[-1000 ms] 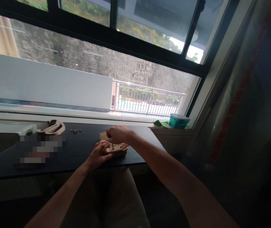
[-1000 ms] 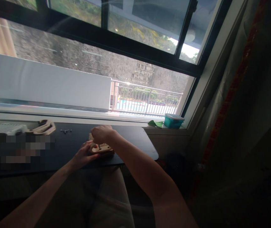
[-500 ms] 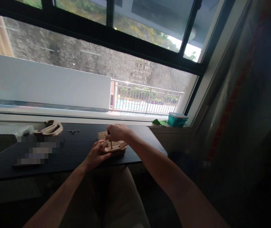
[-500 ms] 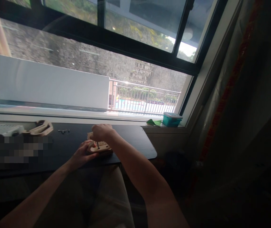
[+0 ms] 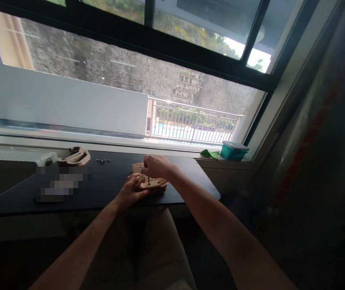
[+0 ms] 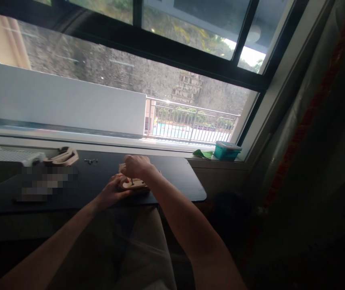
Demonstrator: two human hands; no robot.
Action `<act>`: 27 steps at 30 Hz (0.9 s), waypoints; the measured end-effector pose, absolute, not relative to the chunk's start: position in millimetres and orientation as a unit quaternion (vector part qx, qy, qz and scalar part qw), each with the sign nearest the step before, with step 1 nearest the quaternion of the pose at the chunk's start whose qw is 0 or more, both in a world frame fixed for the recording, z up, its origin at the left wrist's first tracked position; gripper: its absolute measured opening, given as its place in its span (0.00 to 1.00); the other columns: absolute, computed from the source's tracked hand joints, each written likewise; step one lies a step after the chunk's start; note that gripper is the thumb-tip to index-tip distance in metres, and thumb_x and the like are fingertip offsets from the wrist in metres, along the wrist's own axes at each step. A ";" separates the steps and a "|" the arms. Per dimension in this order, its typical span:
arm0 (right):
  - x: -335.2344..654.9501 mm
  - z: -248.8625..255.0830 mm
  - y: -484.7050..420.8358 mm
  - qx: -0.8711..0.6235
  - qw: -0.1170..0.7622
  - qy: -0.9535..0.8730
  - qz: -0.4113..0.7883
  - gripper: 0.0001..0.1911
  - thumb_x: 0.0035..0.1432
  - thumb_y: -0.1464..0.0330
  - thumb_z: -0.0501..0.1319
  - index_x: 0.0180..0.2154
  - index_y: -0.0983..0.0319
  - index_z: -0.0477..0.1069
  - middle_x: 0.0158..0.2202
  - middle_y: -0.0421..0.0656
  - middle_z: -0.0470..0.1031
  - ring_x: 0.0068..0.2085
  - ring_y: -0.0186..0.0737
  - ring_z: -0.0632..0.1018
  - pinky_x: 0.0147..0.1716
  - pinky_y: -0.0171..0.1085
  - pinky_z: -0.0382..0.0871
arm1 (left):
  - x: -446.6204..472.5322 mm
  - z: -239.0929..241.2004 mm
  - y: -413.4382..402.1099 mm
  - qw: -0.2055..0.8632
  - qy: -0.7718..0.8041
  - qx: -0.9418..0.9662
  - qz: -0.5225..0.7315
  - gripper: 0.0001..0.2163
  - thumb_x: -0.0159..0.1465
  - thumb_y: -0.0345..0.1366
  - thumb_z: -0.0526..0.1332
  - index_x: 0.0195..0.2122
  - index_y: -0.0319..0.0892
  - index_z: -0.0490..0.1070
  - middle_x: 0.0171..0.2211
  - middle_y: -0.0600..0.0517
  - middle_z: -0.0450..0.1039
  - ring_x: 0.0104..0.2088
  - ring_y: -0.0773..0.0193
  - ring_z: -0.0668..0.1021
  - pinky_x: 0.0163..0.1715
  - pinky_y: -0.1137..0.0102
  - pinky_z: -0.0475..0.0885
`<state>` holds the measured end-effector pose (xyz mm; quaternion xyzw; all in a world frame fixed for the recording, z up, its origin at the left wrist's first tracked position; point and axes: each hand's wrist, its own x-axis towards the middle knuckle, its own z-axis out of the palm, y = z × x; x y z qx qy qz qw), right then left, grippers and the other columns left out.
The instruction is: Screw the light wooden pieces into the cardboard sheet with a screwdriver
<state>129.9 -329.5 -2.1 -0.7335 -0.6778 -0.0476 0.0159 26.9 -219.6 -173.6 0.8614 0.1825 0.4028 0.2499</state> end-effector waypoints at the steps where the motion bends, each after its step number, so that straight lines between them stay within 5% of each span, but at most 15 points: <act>1: 129.6 -2.8 -328.6 -0.734 0.017 -0.677 -0.049 0.16 0.55 0.61 0.55 0.43 0.60 0.71 0.44 0.49 0.78 0.43 0.47 0.78 0.35 0.39 0.69 | 26.7 -173.0 -220.1 0.247 0.184 0.863 0.401 0.20 0.49 0.45 0.66 0.41 0.43 0.71 0.47 0.46 0.68 0.51 0.51 0.70 0.54 0.57 0.66; 12: 127.4 -5.0 -323.1 -0.736 0.011 -0.674 -0.054 0.16 0.56 0.62 0.54 0.43 0.60 0.71 0.42 0.49 0.78 0.42 0.45 0.78 0.33 0.37 0.68 | -18.7 -160.2 -207.7 0.179 0.206 0.893 0.359 0.26 0.53 0.51 0.64 0.51 0.46 0.69 0.53 0.47 0.68 0.54 0.52 0.70 0.55 0.59 0.66; 19: 129.7 -8.5 -321.3 -0.736 0.019 -0.674 -0.057 0.16 0.56 0.63 0.54 0.44 0.61 0.71 0.42 0.49 0.78 0.40 0.45 0.79 0.32 0.37 0.67 | -121.3 -146.6 -159.2 0.039 0.323 0.870 0.370 0.16 0.55 0.45 0.55 0.38 0.44 0.75 0.44 0.48 0.71 0.49 0.51 0.71 0.54 0.56 0.64; 27: 128.9 -9.2 -319.8 -0.737 0.020 -0.673 -0.060 0.16 0.56 0.62 0.53 0.43 0.61 0.71 0.41 0.49 0.79 0.40 0.46 0.78 0.31 0.37 0.66 | -194.0 -151.8 -130.1 -0.088 0.442 0.823 0.346 0.14 0.55 0.37 0.50 0.34 0.46 0.75 0.41 0.49 0.71 0.50 0.53 0.69 0.53 0.53 0.59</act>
